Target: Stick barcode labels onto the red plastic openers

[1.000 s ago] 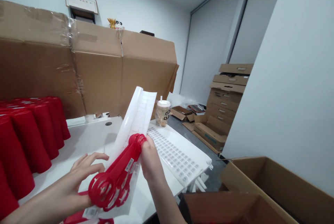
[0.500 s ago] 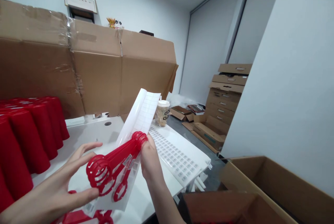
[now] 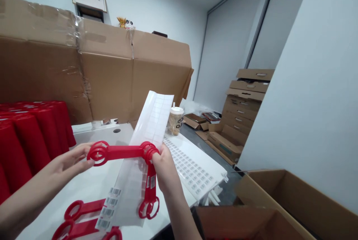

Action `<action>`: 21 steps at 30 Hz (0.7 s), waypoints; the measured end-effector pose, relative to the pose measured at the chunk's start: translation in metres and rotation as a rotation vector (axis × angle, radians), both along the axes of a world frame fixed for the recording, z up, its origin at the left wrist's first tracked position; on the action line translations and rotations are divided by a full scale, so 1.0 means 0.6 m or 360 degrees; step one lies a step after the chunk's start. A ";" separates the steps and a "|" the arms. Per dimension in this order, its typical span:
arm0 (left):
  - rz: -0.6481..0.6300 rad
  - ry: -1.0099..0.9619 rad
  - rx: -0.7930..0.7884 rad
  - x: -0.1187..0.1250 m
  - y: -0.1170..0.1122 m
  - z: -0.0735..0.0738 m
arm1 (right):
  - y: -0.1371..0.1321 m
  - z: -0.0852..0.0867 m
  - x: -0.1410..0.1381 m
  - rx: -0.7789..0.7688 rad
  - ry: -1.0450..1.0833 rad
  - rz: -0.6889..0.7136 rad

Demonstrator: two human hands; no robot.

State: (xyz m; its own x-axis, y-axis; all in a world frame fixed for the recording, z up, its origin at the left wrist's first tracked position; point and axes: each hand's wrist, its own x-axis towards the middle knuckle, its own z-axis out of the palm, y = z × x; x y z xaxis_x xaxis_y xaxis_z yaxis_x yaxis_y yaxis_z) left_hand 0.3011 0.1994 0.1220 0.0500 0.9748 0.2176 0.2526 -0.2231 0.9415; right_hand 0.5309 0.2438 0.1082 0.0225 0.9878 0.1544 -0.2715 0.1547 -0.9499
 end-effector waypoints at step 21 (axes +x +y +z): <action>-0.0166 -0.0193 -0.0295 -0.025 -0.020 0.039 | -0.010 -0.004 -0.017 0.0039 -0.0040 0.0223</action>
